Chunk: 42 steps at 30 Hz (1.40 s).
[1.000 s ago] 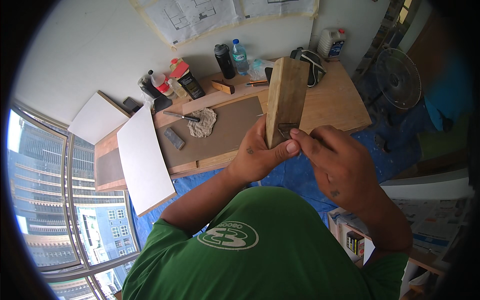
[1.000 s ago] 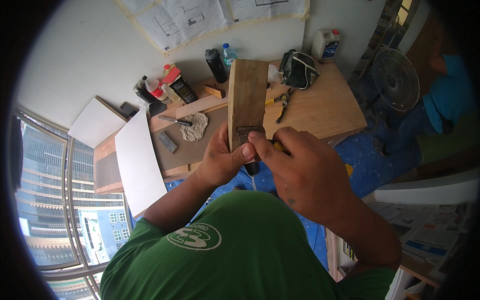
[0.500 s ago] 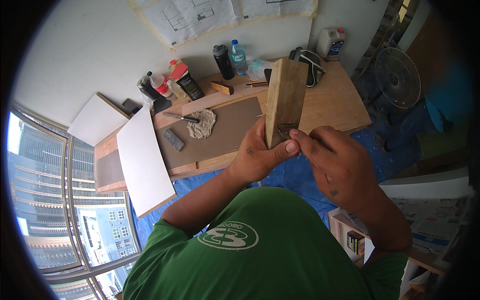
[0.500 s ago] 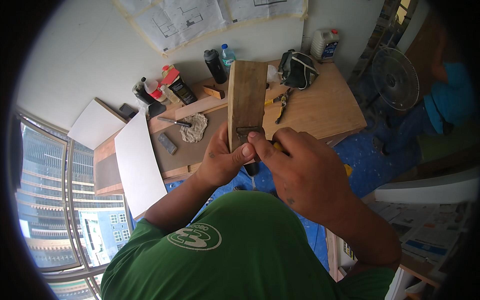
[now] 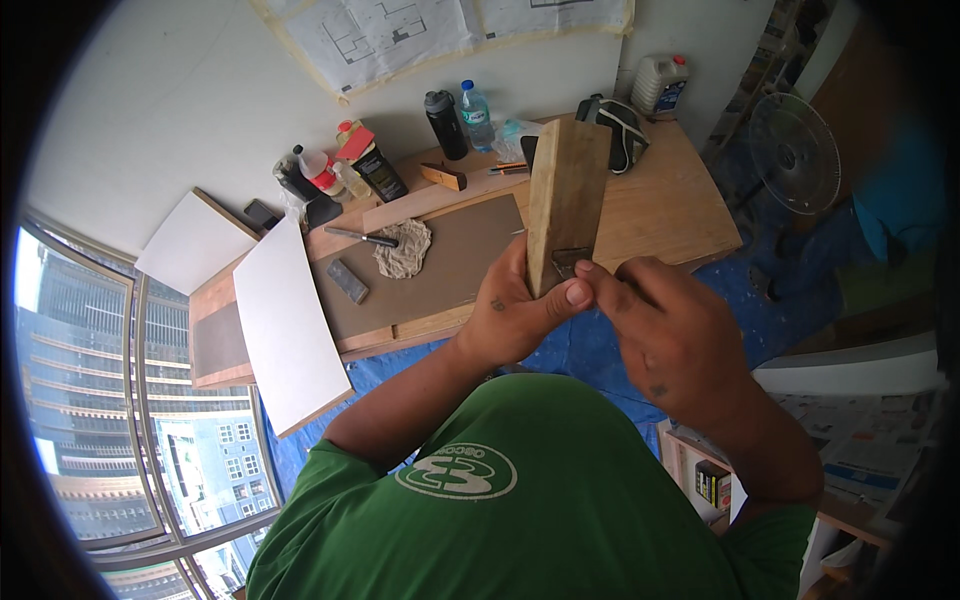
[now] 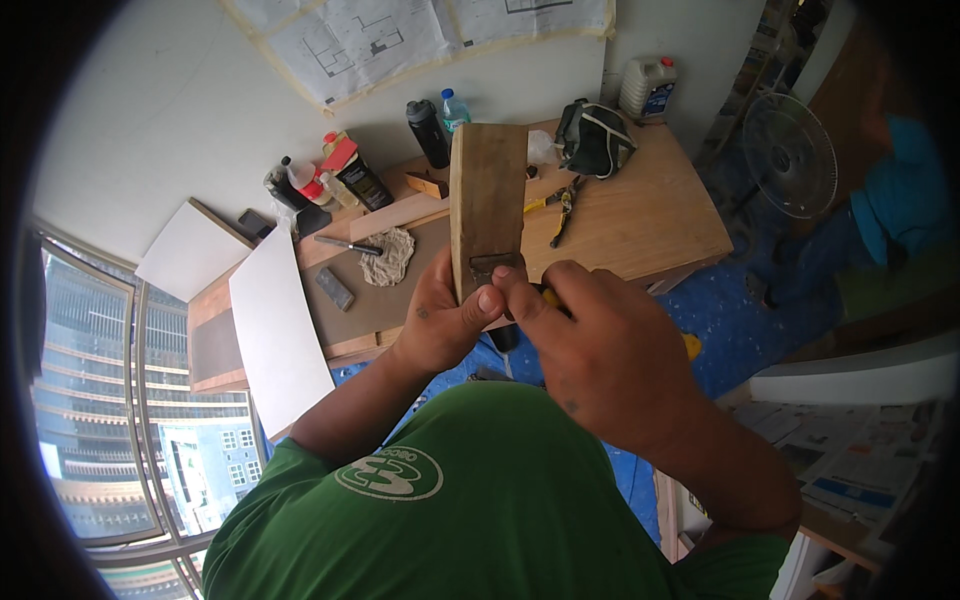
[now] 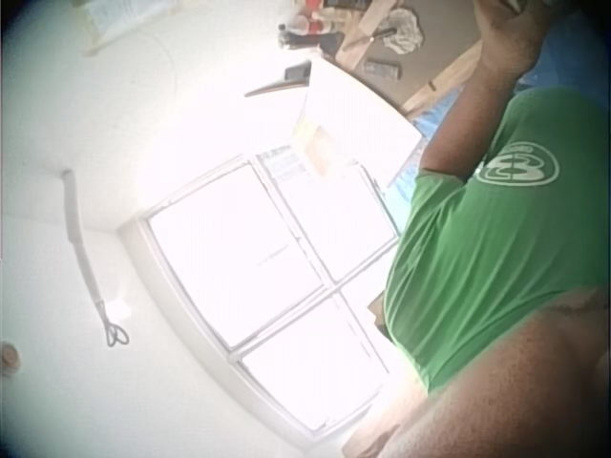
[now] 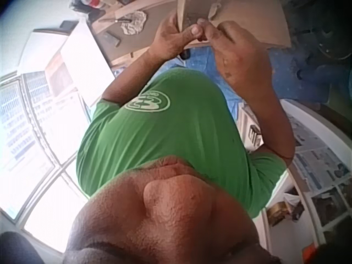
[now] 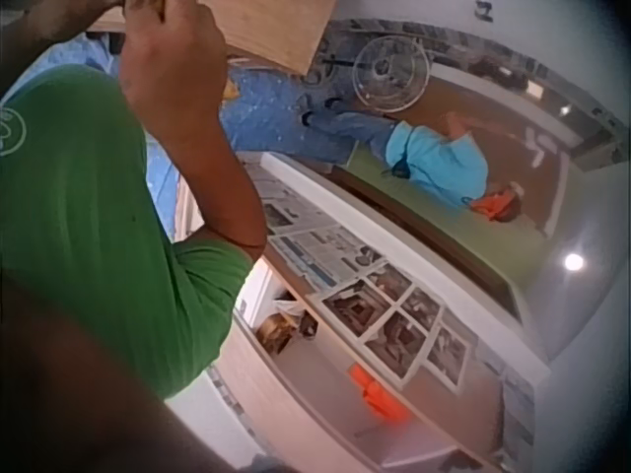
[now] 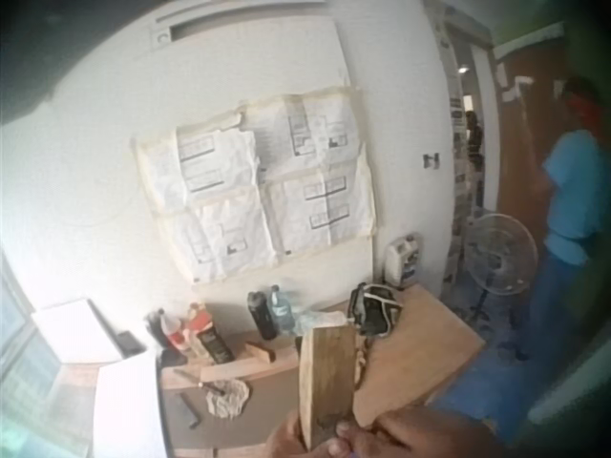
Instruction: The person adjusts a wooden hand plane using a utility knife, repeatedly scraping and inspecting the blade area. They also retrieve a small metal file from a cabinet and briefly handle it before returning to the plane.
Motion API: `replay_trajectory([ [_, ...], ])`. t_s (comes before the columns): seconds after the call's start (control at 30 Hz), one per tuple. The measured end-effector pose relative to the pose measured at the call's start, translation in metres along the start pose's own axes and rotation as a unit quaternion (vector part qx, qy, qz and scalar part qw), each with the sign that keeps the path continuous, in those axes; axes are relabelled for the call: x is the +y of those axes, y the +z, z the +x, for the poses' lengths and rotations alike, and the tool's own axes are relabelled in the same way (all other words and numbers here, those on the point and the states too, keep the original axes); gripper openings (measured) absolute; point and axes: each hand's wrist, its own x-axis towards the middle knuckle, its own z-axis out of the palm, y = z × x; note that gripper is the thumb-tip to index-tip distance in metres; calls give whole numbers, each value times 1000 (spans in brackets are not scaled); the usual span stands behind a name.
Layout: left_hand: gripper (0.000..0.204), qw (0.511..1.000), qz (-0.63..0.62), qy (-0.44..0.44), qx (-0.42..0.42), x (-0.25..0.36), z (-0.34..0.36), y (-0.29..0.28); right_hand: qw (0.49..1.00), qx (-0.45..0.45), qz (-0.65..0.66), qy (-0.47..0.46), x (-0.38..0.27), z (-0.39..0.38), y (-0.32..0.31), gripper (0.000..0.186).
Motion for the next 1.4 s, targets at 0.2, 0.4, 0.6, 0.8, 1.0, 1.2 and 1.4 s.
replay_trajectory([
  [0.2,53,1000,2,-2,5,0,-2,1,1000,0,-13,2,-2,-2,1,43],
  [0.4,54,1000,16,-6,9,-1,-3,0,1000,-3,-25,0,-5,-2,0,44],
  [0.6,53,1000,11,-2,13,-4,-4,0,999,-13,-34,2,-9,-2,-2,44],
  [0.8,50,1000,11,0,11,-4,-5,-1,999,-25,-36,4,-9,-2,-4,45],
  [1.0,50,1000,21,1,2,-6,-5,-3,999,-37,-38,8,-10,-2,-4,46],
  [1.2,47,999,48,8,6,-7,-5,-3,998,-49,-41,27,-13,-3,-6,47],
  [1.4,46,996,76,29,23,-5,-5,4,999,-27,-38,18,-10,-4,-6,46],
])
